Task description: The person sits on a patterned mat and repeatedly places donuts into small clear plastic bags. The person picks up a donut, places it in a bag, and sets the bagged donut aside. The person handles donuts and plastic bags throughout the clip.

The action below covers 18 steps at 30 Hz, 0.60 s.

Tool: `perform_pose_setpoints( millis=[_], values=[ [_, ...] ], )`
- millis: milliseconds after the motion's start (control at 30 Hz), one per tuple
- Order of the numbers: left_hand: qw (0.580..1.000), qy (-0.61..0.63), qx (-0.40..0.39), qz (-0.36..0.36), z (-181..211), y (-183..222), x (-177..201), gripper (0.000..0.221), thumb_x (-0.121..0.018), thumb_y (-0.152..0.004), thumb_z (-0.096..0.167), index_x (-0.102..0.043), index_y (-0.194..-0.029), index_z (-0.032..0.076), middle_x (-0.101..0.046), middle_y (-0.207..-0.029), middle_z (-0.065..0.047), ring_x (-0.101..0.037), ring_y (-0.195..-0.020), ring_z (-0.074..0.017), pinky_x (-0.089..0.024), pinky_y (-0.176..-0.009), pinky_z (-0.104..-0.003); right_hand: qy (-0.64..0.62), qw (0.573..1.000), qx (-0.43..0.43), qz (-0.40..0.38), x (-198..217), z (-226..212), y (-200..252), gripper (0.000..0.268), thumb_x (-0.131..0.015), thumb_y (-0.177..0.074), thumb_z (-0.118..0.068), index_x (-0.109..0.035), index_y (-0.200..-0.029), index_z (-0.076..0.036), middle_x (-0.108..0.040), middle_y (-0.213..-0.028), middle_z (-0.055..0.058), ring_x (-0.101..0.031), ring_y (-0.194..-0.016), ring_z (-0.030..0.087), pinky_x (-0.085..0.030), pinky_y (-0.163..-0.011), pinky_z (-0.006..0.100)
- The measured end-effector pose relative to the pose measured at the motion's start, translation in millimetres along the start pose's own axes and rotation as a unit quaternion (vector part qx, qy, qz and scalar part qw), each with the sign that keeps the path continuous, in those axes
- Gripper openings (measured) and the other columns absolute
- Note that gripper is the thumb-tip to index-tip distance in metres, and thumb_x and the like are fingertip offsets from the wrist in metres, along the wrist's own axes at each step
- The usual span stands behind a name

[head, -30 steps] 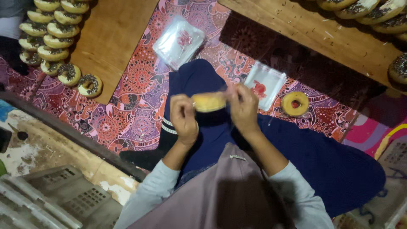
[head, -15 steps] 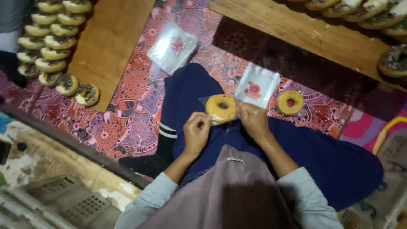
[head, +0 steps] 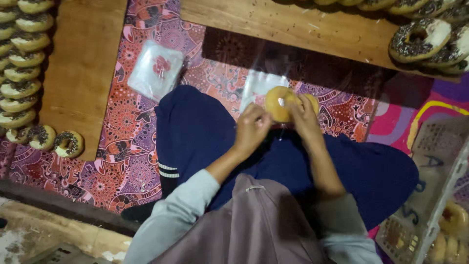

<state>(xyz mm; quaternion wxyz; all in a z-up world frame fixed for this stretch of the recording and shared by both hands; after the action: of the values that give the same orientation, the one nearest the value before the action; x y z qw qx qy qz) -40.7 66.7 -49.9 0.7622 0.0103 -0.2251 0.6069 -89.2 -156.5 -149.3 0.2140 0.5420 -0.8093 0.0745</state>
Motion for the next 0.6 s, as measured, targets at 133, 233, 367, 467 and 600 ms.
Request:
perform_pose_setpoints(
  millis=[133, 233, 367, 467, 600],
  values=[
    [0.998, -0.024, -0.005, -0.051, -49, -35, -52, 0.011, -0.069, -0.088, 0.003, -0.058, -0.09, 0.0, -0.061, -0.089, -0.018, -0.064, -0.083, -0.0367, -0.052, -0.074, -0.047, -0.052, 0.981, -0.159, 0.094, -2, -6, -13, 0.047, -0.047, -0.108, -0.041, -0.066, -0.124, -0.001, -0.071, -0.114, 0.016, -0.068, -0.102, 0.029, -0.053, -0.089, 0.037],
    [0.99, -0.116, -0.012, -0.084, -107, -67, -65, 0.029, -0.066, -0.085, 0.001, -0.052, -0.11, 0.0, -0.058, -0.109, -0.024, -0.06, -0.099, -0.0467, -0.051, -0.082, -0.054, 0.011, 0.979, -0.101, 0.177, 18, 0, -15, 0.046, -0.044, -0.113, -0.041, -0.067, -0.126, -0.004, -0.071, -0.116, 0.015, -0.069, -0.105, 0.029, -0.052, -0.093, 0.037],
    [0.926, -0.291, 0.019, -0.24, -176, -78, -73, 0.042, -0.064, -0.075, -0.001, -0.053, -0.116, 0.001, -0.058, -0.12, -0.024, -0.065, -0.096, -0.045, -0.053, -0.075, -0.055, 0.285, 0.94, -0.14, 0.128, 18, 14, -2, 0.039, -0.06, -0.107, -0.034, -0.067, -0.132, -0.004, -0.065, -0.119, 0.027, -0.061, -0.112, 0.042, -0.047, -0.098, 0.05],
    [0.895, -0.338, -0.008, -0.29, -194, -85, -78, 0.028, -0.068, -0.078, 0.005, -0.059, -0.105, 0.003, -0.061, -0.117, -0.024, -0.068, -0.091, -0.0426, -0.056, -0.075, -0.053, 0.366, 0.906, 0.008, 0.213, 9, 6, -15, 0.055, -0.072, -0.091, -0.03, -0.062, -0.133, 0.005, -0.06, -0.129, 0.028, -0.056, -0.12, 0.045, -0.039, -0.101, 0.056],
    [0.926, -0.287, -0.062, -0.238, -161, -79, -66, 0.018, -0.069, -0.079, 0.005, -0.066, -0.097, 0.006, -0.066, -0.118, -0.018, -0.071, -0.085, -0.0395, -0.058, -0.071, -0.049, 0.17, 0.974, 0.079, 0.128, -8, -19, -55, 0.055, -0.074, -0.1, -0.03, -0.058, -0.138, 0.006, -0.053, -0.142, 0.031, -0.055, -0.129, 0.042, -0.044, -0.108, 0.045]
  ],
)
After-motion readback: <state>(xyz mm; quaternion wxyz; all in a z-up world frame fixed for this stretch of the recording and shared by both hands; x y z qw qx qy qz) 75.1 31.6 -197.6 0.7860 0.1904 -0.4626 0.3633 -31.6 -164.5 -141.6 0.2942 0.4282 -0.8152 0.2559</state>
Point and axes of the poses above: each hand's wrist, its own y-axis away from the middle knuckle, its own x-axis out of the back of the hand, z = x × y, the point moved 1 cm from there along -y, towards the middle knuckle
